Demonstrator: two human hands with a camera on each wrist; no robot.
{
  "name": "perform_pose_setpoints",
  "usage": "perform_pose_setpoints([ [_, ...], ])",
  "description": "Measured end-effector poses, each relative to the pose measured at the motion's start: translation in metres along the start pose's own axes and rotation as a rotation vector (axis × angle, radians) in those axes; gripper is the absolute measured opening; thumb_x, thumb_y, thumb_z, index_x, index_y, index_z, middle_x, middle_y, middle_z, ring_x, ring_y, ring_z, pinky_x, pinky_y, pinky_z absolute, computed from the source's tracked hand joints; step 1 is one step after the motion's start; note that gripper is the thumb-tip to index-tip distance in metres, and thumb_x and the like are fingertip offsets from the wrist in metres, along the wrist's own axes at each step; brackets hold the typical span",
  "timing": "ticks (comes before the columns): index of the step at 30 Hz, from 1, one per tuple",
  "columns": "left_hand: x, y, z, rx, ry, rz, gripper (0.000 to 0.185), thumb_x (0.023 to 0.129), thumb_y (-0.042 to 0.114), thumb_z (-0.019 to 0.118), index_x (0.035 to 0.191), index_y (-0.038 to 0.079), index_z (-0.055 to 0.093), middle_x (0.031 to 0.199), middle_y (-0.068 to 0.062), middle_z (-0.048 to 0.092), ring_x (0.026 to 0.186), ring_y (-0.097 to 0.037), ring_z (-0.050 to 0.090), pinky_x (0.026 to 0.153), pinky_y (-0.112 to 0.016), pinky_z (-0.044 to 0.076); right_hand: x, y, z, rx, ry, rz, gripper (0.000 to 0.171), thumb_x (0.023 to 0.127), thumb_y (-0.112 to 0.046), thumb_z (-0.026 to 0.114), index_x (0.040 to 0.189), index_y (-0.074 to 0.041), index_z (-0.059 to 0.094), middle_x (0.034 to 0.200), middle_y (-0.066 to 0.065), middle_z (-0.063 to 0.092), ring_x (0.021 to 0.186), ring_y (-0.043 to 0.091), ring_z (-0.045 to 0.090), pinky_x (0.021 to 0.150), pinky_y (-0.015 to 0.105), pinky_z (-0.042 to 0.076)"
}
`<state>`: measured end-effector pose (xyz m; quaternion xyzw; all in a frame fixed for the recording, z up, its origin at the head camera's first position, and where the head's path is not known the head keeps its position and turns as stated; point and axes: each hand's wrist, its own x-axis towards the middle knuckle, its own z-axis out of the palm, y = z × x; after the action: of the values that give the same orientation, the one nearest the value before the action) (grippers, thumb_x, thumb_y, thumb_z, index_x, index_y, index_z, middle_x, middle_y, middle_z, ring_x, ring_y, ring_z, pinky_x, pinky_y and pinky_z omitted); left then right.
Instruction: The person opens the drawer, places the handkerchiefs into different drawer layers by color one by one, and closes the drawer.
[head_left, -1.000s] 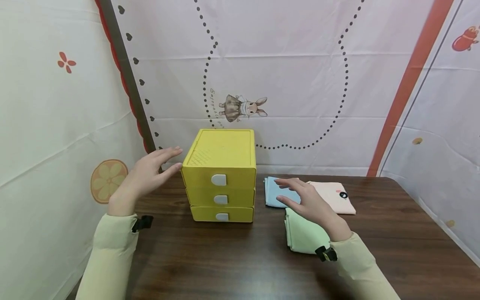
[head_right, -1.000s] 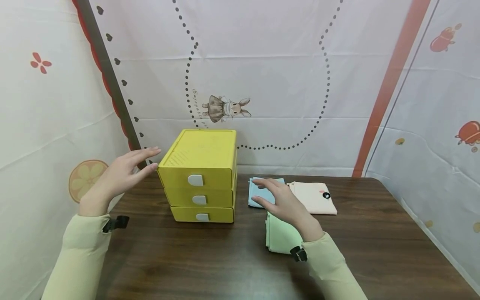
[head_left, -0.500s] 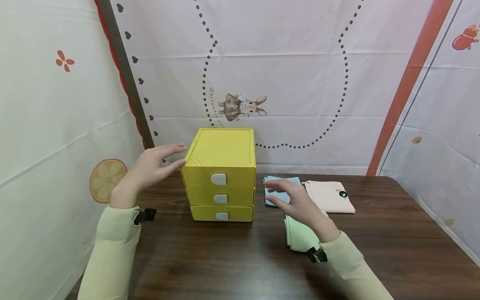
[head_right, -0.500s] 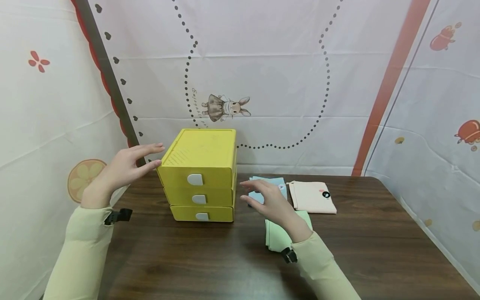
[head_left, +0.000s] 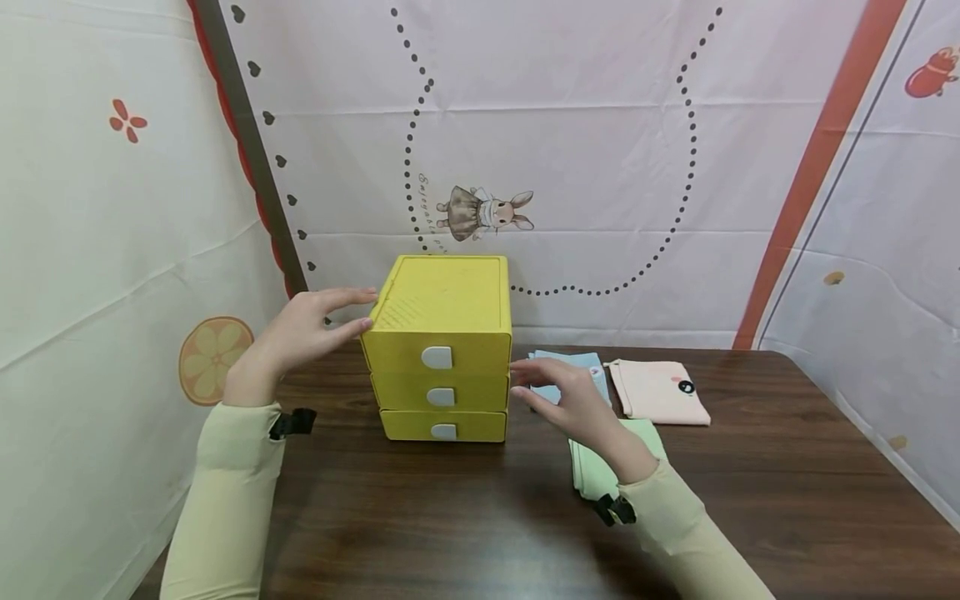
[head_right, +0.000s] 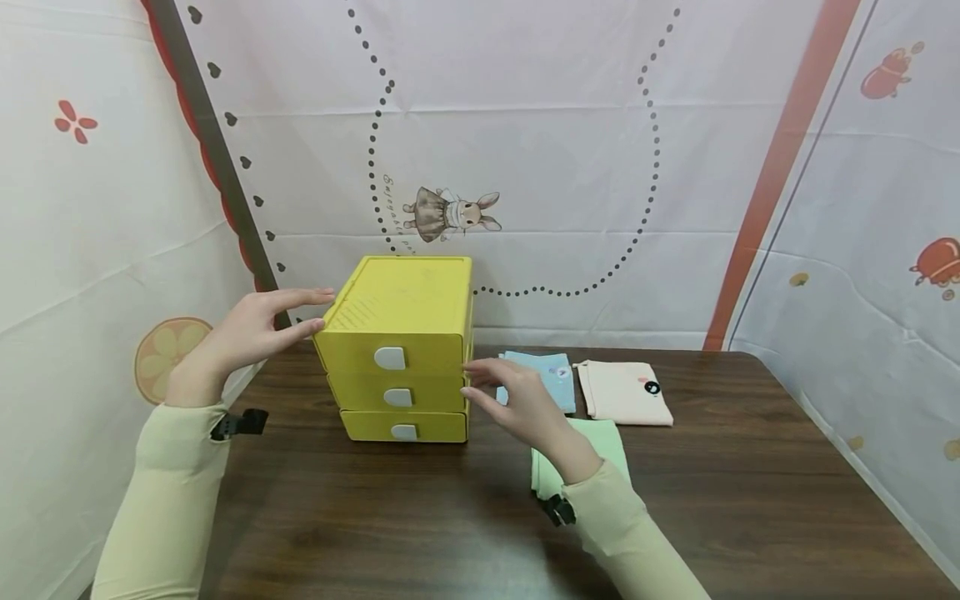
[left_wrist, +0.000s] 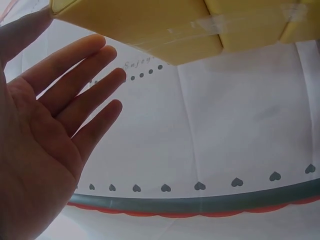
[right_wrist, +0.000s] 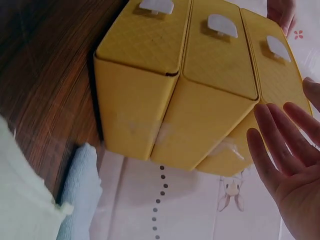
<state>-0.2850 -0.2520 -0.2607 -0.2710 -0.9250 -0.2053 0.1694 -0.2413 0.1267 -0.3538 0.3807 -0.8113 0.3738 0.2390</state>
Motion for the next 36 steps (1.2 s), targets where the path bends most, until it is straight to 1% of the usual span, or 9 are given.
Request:
perform_pose_setpoints([
  [3, 0.001, 0.000, 0.000, -0.022, -0.014, 0.000, 0.046, 0.091, 0.043, 0.060, 0.131, 0.020, 0.059, 0.134, 0.000, 0.058, 0.127, -0.025, 0.050, 0.100, -0.051, 0.040, 0.003, -0.002, 0.003, 0.015, 0.004, -0.006, 0.030, 0.088, -0.019, 0.069, 0.116, -0.008, 0.066, 0.107, 0.004, 0.070, 0.090, 0.019, 0.069, 0.079, 0.032, 0.055],
  [8, 0.003, -0.004, 0.001, -0.069, -0.037, -0.043, 0.045, 0.090, 0.045, 0.061, 0.130, 0.023, 0.060, 0.133, 0.002, 0.058, 0.127, -0.023, 0.050, 0.098, -0.052, 0.042, 0.007, -0.005, 0.007, 0.027, 0.017, -0.023, 0.029, 0.088, -0.017, 0.069, 0.114, -0.007, 0.066, 0.105, 0.004, 0.071, 0.088, 0.015, 0.069, 0.077, 0.031, 0.055],
  [13, 0.004, -0.009, 0.001, -0.113, -0.051, -0.075, 0.045, 0.088, 0.047, 0.063, 0.129, 0.027, 0.061, 0.133, 0.003, 0.058, 0.128, -0.023, 0.049, 0.100, -0.053, 0.039, 0.011, -0.008, 0.012, 0.032, 0.027, -0.024, 0.029, 0.088, -0.019, 0.068, 0.114, -0.007, 0.066, 0.105, 0.003, 0.072, 0.088, 0.010, 0.069, 0.077, 0.028, 0.054],
  [18, 0.003, -0.014, 0.000, -0.161, -0.072, -0.089, 0.044, 0.088, 0.045, 0.064, 0.129, 0.029, 0.060, 0.134, 0.004, 0.058, 0.129, -0.024, 0.047, 0.102, -0.055, 0.036, 0.015, -0.012, 0.016, 0.050, 0.033, 0.002, 0.028, 0.089, -0.020, 0.067, 0.113, -0.006, 0.066, 0.102, 0.004, 0.072, 0.087, 0.008, 0.068, 0.075, 0.027, 0.055],
  [25, 0.004, -0.020, -0.001, -0.238, -0.103, -0.102, 0.043, 0.088, 0.044, 0.064, 0.129, 0.032, 0.059, 0.134, 0.003, 0.057, 0.132, -0.024, 0.044, 0.104, -0.057, 0.033, 0.021, -0.016, 0.025, 0.064, 0.032, 0.068, 0.027, 0.090, -0.022, 0.066, 0.112, -0.006, 0.067, 0.098, 0.004, 0.073, 0.085, 0.008, 0.069, 0.073, 0.023, 0.055],
  [32, 0.006, -0.024, -0.002, -0.275, -0.125, -0.124, 0.044, 0.086, 0.046, 0.066, 0.128, 0.036, 0.059, 0.134, 0.009, 0.057, 0.132, -0.019, 0.043, 0.104, -0.056, 0.034, 0.025, -0.020, 0.034, 0.102, 0.030, 0.100, 0.027, 0.090, -0.022, 0.066, 0.110, -0.005, 0.067, 0.098, 0.006, 0.073, 0.085, 0.011, 0.070, 0.074, 0.024, 0.055],
  [36, 0.007, -0.027, -0.002, -0.285, -0.140, -0.128, 0.044, 0.085, 0.046, 0.068, 0.128, 0.036, 0.060, 0.133, 0.011, 0.057, 0.131, -0.017, 0.044, 0.105, -0.055, 0.033, 0.027, -0.023, 0.038, 0.109, 0.045, 0.126, 0.026, 0.089, -0.024, 0.067, 0.108, -0.006, 0.068, 0.094, 0.003, 0.074, 0.081, 0.011, 0.070, 0.072, 0.024, 0.055],
])
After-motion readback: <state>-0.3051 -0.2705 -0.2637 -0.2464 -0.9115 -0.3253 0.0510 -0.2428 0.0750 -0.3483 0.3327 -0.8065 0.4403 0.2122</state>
